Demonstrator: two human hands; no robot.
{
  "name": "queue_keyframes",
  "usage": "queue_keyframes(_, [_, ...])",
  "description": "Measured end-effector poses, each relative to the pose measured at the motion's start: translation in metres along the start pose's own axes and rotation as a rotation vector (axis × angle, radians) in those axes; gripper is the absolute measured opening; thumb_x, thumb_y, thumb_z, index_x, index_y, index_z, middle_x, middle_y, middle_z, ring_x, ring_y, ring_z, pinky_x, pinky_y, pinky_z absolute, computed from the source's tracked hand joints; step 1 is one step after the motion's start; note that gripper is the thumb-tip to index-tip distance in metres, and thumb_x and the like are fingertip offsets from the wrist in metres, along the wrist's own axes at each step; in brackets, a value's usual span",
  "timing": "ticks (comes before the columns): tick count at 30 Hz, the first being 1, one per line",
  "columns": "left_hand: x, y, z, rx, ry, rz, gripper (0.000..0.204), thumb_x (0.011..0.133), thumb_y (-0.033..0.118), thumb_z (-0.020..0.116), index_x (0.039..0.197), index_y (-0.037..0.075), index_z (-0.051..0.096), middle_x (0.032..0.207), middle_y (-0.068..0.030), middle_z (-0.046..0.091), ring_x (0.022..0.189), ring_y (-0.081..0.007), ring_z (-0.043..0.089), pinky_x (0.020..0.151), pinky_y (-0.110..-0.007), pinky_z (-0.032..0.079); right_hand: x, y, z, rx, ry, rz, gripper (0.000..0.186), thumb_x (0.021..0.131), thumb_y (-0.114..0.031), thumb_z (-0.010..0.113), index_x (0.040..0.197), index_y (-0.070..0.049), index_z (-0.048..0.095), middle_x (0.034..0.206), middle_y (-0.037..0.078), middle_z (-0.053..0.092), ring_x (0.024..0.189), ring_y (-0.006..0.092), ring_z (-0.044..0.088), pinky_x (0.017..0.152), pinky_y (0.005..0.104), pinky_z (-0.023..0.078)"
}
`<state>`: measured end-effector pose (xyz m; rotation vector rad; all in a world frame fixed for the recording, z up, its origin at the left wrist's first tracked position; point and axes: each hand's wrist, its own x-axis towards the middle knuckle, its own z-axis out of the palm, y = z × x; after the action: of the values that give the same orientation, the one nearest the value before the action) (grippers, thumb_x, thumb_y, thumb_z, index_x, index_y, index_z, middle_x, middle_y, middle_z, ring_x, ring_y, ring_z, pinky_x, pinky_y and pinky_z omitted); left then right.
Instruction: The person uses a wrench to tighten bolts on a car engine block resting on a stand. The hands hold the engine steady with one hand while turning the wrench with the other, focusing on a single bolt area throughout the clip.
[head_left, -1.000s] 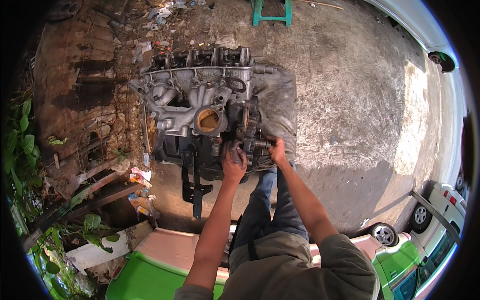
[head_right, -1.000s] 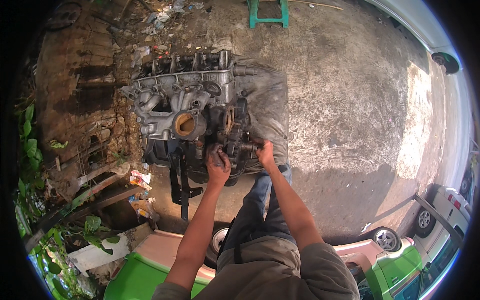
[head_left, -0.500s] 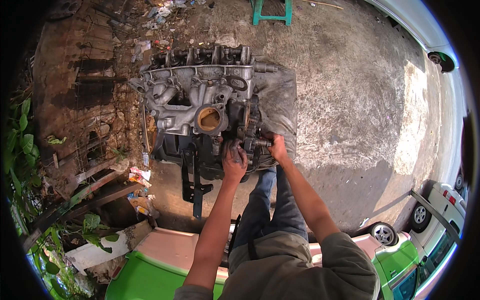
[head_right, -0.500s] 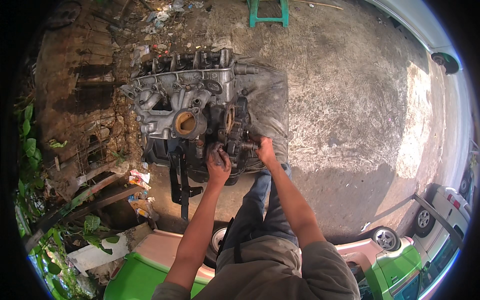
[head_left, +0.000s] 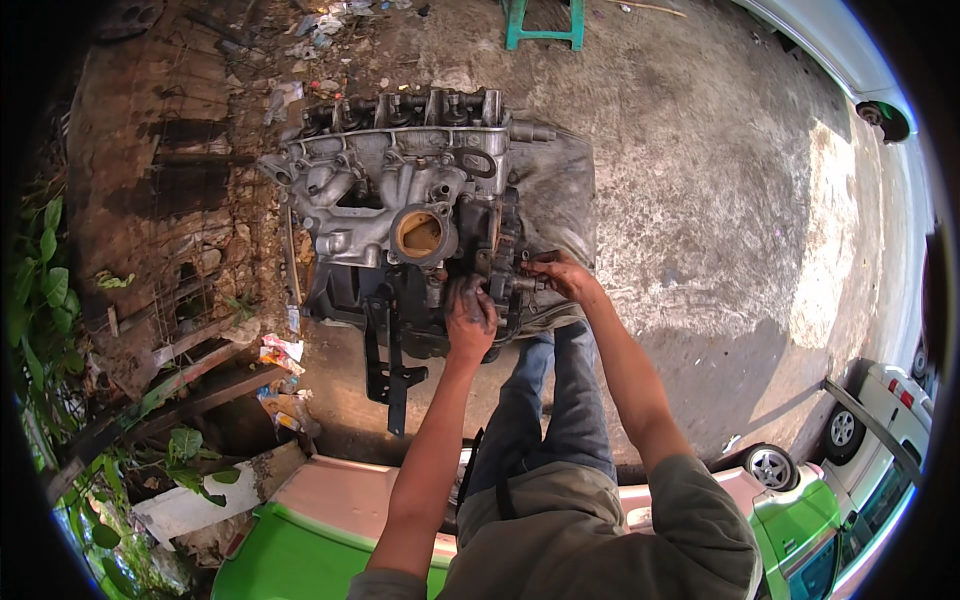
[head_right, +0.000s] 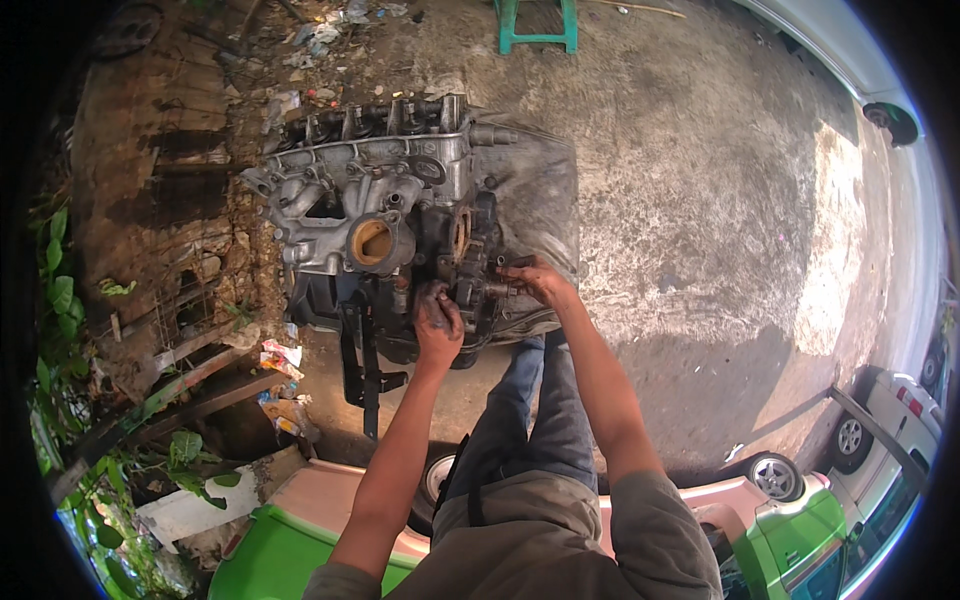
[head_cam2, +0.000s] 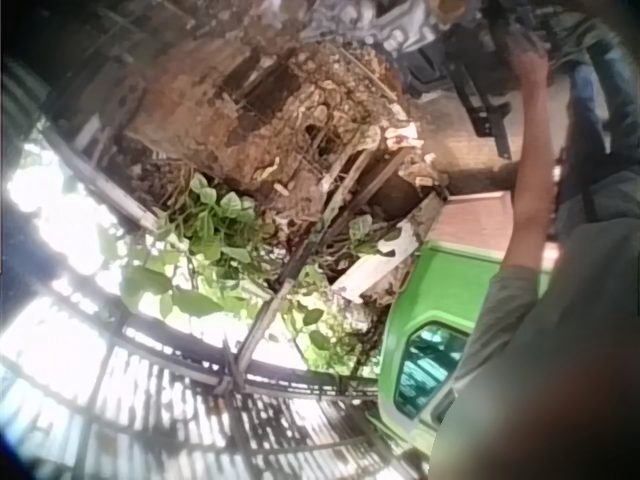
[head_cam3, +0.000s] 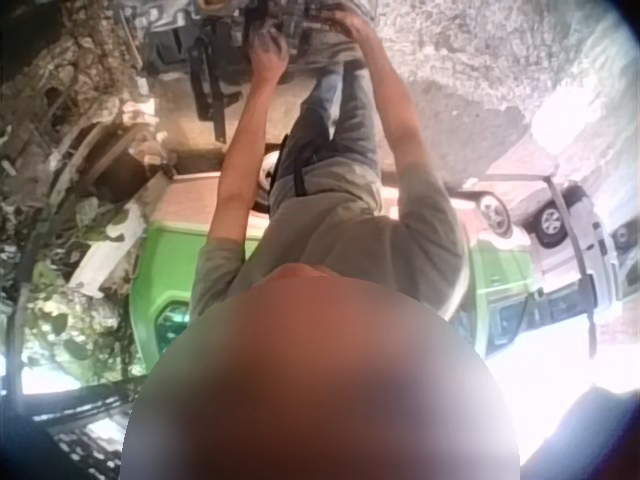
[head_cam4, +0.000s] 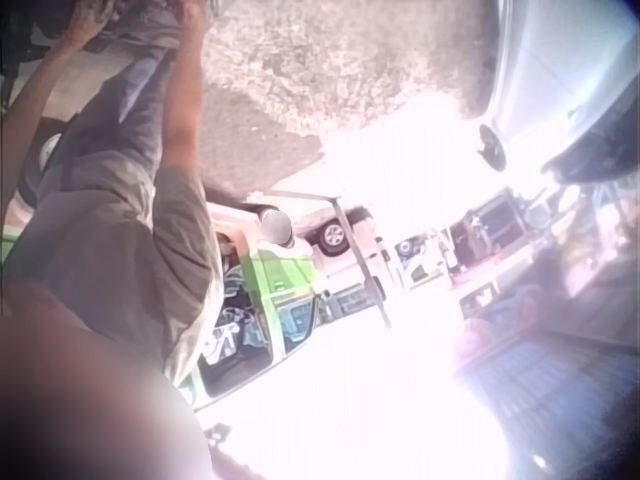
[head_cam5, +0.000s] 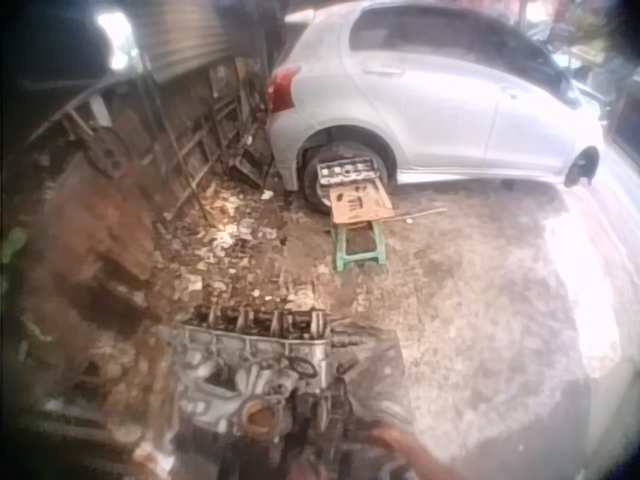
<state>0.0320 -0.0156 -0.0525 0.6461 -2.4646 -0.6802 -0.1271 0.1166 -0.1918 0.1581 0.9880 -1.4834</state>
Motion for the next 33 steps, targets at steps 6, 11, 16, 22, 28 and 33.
queue_keyframes(6, [-0.003, -0.001, 0.001, 0.032, 0.008, -0.010, 0.020, 0.085, -0.003, 0.047, 0.104, -0.004, 0.053, 0.094, -0.0241, 0.056, 0.083, -0.0408, 0.055, 0.075, -0.049, 0.047, -0.015, -0.002, 0.007, -0.384, 0.153, -0.064, 0.040, 0.088, -0.017, 0.068, 0.116, 0.008, 0.054, 0.104, 0.013, 0.067, 0.087, 0.0190, 0.063, 0.074, 0.0301, 0.050])
queue_keyframes(11, [-0.006, -0.002, 0.001, 0.047, -0.035, -0.040, 0.019, 0.086, -0.002, 0.047, 0.104, -0.004, 0.052, 0.094, -0.0236, 0.056, 0.083, -0.0406, 0.055, 0.075, -0.049, 0.047, 0.003, 0.017, 0.000, -0.955, 0.162, -0.265, 0.029, 0.082, 0.002, 0.063, 0.111, 0.005, 0.059, 0.098, 0.010, 0.068, 0.096, 0.0182, 0.063, 0.079, 0.0297, 0.050])
queue_keyframes(16, [-0.004, -0.001, 0.000, 0.043, -0.030, -0.025, 0.018, 0.087, -0.003, 0.046, 0.104, -0.004, 0.052, 0.093, -0.0233, 0.055, 0.083, -0.0403, 0.055, 0.075, -0.049, 0.046, 0.013, 0.037, -0.001, -0.777, 0.195, -0.560, 0.020, 0.081, 0.001, 0.060, 0.100, 0.000, 0.066, 0.090, 0.020, 0.068, 0.087, 0.0304, 0.067, 0.077, 0.0362, 0.050])
queue_keyframes(22, [-0.004, -0.002, 0.001, 0.051, -0.028, -0.014, 0.018, 0.087, -0.003, 0.045, 0.104, -0.004, 0.051, 0.093, -0.0231, 0.055, 0.083, -0.0403, 0.054, 0.075, -0.049, 0.046, 0.011, 0.026, 0.004, -0.833, 0.196, -0.398, 0.014, 0.079, 0.005, 0.059, 0.090, 0.001, 0.065, 0.078, 0.018, 0.067, 0.075, 0.0268, 0.066, 0.071, 0.0334, 0.049])
queue_keyframes(28, [-0.005, -0.004, 0.003, 0.057, -0.023, -0.017, 0.018, 0.087, -0.002, 0.046, 0.104, -0.004, 0.051, 0.094, -0.0233, 0.055, 0.084, -0.0405, 0.055, 0.076, -0.049, 0.046, 0.016, 0.029, 0.007, -0.772, 0.184, -0.445, 0.011, 0.078, 0.004, 0.064, 0.089, 0.001, 0.065, 0.079, 0.019, 0.067, 0.076, 0.0284, 0.068, 0.070, 0.0336, 0.049])
queue_keyframes(33, [-0.006, -0.005, 0.003, 0.039, -0.042, -0.046, 0.019, 0.086, -0.002, 0.047, 0.104, -0.004, 0.051, 0.095, -0.0234, 0.055, 0.085, -0.0404, 0.055, 0.076, -0.049, 0.046, 0.020, 0.029, 0.007, -0.883, 0.208, -0.427, 0.010, 0.079, 0.005, 0.066, 0.089, 0.006, 0.064, 0.079, 0.013, 0.069, 0.080, 0.0169, 0.068, 0.072, 0.0301, 0.050])
